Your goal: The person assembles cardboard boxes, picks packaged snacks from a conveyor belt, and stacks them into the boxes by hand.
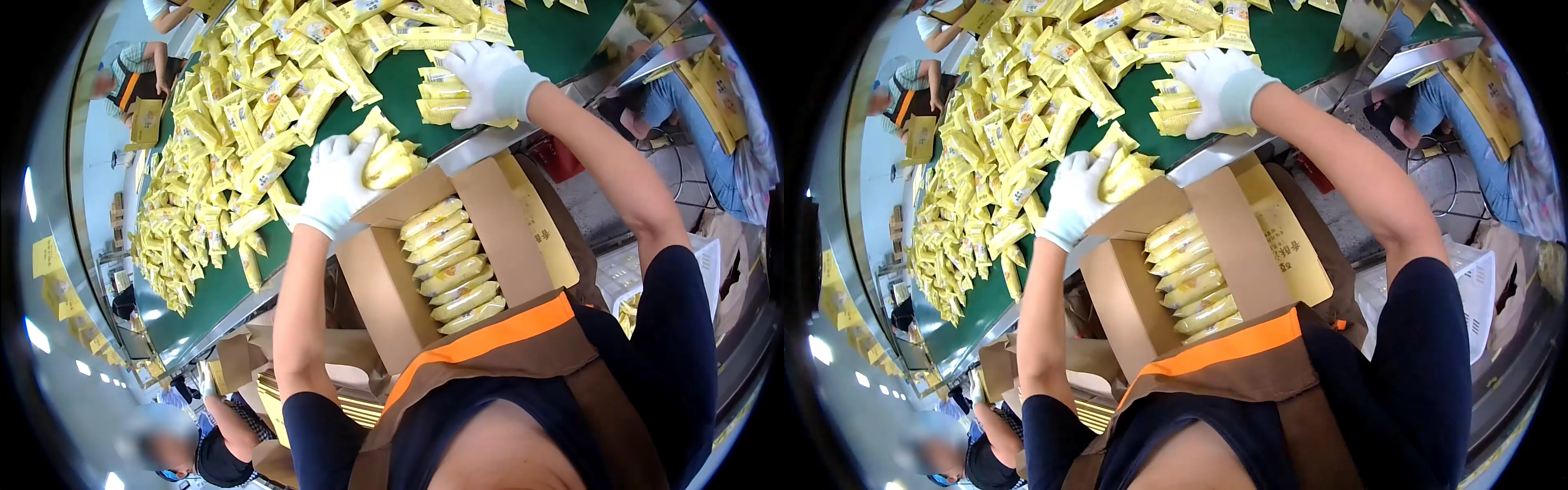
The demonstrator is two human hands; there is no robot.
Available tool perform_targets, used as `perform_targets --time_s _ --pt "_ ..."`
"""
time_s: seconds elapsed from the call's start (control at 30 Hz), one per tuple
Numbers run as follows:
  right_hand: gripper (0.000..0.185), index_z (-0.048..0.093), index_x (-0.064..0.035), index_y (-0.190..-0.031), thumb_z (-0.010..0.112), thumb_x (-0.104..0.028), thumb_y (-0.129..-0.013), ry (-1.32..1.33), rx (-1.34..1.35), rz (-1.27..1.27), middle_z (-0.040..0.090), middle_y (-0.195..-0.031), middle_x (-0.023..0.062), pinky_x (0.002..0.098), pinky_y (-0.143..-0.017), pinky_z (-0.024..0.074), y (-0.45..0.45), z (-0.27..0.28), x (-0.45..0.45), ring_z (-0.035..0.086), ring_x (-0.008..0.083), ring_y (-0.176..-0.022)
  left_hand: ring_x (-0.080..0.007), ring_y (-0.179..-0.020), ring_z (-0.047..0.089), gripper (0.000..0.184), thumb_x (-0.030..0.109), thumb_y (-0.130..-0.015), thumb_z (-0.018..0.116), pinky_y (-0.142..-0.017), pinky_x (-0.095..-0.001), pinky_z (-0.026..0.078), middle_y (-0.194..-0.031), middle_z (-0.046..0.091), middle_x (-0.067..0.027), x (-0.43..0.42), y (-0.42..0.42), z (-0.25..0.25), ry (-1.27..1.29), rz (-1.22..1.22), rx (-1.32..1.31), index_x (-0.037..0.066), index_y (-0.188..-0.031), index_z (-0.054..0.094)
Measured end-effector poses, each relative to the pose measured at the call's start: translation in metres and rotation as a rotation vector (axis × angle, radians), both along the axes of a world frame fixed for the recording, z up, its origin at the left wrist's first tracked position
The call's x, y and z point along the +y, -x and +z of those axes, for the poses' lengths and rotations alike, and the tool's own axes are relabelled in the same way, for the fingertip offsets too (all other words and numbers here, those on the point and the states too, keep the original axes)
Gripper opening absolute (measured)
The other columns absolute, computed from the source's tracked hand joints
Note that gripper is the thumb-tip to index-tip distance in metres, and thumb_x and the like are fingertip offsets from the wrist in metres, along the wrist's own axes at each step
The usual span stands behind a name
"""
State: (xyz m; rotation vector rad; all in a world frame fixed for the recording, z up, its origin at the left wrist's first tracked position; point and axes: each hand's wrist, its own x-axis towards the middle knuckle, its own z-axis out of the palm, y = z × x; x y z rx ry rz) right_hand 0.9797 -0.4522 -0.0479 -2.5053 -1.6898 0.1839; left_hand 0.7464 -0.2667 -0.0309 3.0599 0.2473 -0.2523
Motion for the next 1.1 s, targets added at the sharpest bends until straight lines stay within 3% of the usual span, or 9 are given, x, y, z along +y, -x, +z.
perform_targets --time_s 0.2,0.3,0.43,0.57,0.63,0.73,0.8,0.87,1.1 --pt "0.105 0.037 -0.0128 -0.148 0.079 -0.052 -0.06 -0.01 0.016 0.115 0.046 -0.139 0.0193 0.0445 -0.099 0.0437 0.009 0.008 -0.012 0.051 0.0354 -0.121 -0.0372 -0.123 0.047 0.111 0.056 -0.059 0.081 -0.101 -0.0452 0.042 -0.139 0.047 -0.0182 -0.012 0.011 -0.014 -0.052 0.114 -0.331 0.007 -0.148 0.036" --pt "0.108 0.029 -0.0201 -0.153 0.077 -0.05 -0.062 0.124 -0.013 0.152 0.04 -0.146 0.0225 0.045 -0.1 0.0445 0.005 0.012 -0.013 0.048 0.0376 -0.127 -0.0327 -0.122 0.052 0.109 0.064 -0.061 0.075 -0.1 -0.0425 0.042 -0.134 0.053 -0.0173 -0.007 -0.001 -0.006 -0.141 0.152 0.026 0.009 -0.148 0.038" --pt "0.101 0.029 -0.0231 -0.153 0.075 -0.045 -0.066 0.174 -0.008 0.163 0.047 -0.137 0.0209 0.0439 -0.096 0.0473 0.01 0.019 -0.01 0.055 0.0366 -0.118 -0.0333 -0.115 0.055 0.11 0.061 -0.058 0.077 -0.098 -0.042 0.044 -0.123 0.057 -0.0167 0.002 0.004 -0.02 -0.163 0.027 -0.115 0.012 -0.148 0.037" --pt "0.102 0.029 -0.0138 -0.152 0.077 -0.041 -0.066 -0.036 0.549 0.064 0.055 -0.126 0.0236 0.044 -0.094 0.0503 -0.011 0.029 -0.002 0.058 0.0355 -0.117 -0.0347 -0.112 0.058 0.105 0.051 -0.059 0.08 -0.097 -0.0425 0.048 -0.122 0.057 -0.0189 0.013 0.009 -0.004 0.224 0.346 -0.202 0.008 -0.146 0.039" --pt "0.1 0.032 -0.0088 -0.151 0.077 -0.039 -0.067 -0.128 0.976 0.054 0.056 -0.126 0.0231 0.0421 -0.099 0.0473 -0.011 0.061 -0.01 0.057 0.0332 -0.119 -0.0303 -0.118 0.058 0.086 0.049 -0.077 0.072 -0.1 -0.0436 0.048 -0.13 0.057 -0.0162 0.037 0.032 -0.003 1.0 0.655 -0.538 0.008 -0.145 0.04" --pt "0.083 0.045 -0.0116 -0.144 0.077 -0.028 -0.07 -0.201 0.55 0.611 0.058 -0.122 0.0209 0.044 -0.095 0.0459 0.043 0.098 -0.033 0.058 0.0355 -0.113 -0.0306 -0.124 0.052 0.077 0.055 -0.087 0.061 -0.107 -0.0526 0.041 -0.135 0.055 -0.0104 0.021 0.062 0.056 1.862 0.891 -0.912 0.012 -0.147 0.038" --pt "0.069 0.054 -0.0132 -0.134 0.076 -0.025 -0.069 0.291 0.115 0.772 0.059 -0.117 0.0183 0.0439 -0.086 0.0465 0.116 0.127 -0.032 0.06 0.0332 -0.106 -0.034 -0.126 0.049 0.077 0.06 -0.086 0.059 -0.107 -0.0622 0.036 -0.138 0.053 -0.0095 0.006 0.07 0.065 1.925 0.756 -1.041 0.017 -0.147 0.039" --pt "0.062 0.057 -0.0136 -0.128 0.074 -0.029 -0.07 0.293 -0.064 0.925 0.06 -0.115 0.0172 0.0407 -0.078 0.0455 0.164 0.083 -0.038 0.06 0.0301 -0.102 -0.0325 -0.126 0.05 0.076 0.062 -0.087 0.057 -0.107 -0.0539 0.04 -0.141 0.049 -0.0096 -0.007 0.078 0.065 2.007 0.688 -1.027 0.016 -0.145 0.041" --pt "0.088 0.044 -0.0144 -0.142 0.075 -0.054 -0.07 0.393 0.321 0.7 0.052 -0.128 0.0195 0.0449 -0.092 0.0463 0.219 0.026 -0.069 0.055 0.0365 -0.115 -0.0402 -0.12 0.052 0.08 0.065 -0.083 0.059 -0.102 -0.0625 0.04 -0.134 0.052 -0.0139 -0.063 0.091 0.061 2.427 0.54 -0.859 0.016 -0.144 0.042"
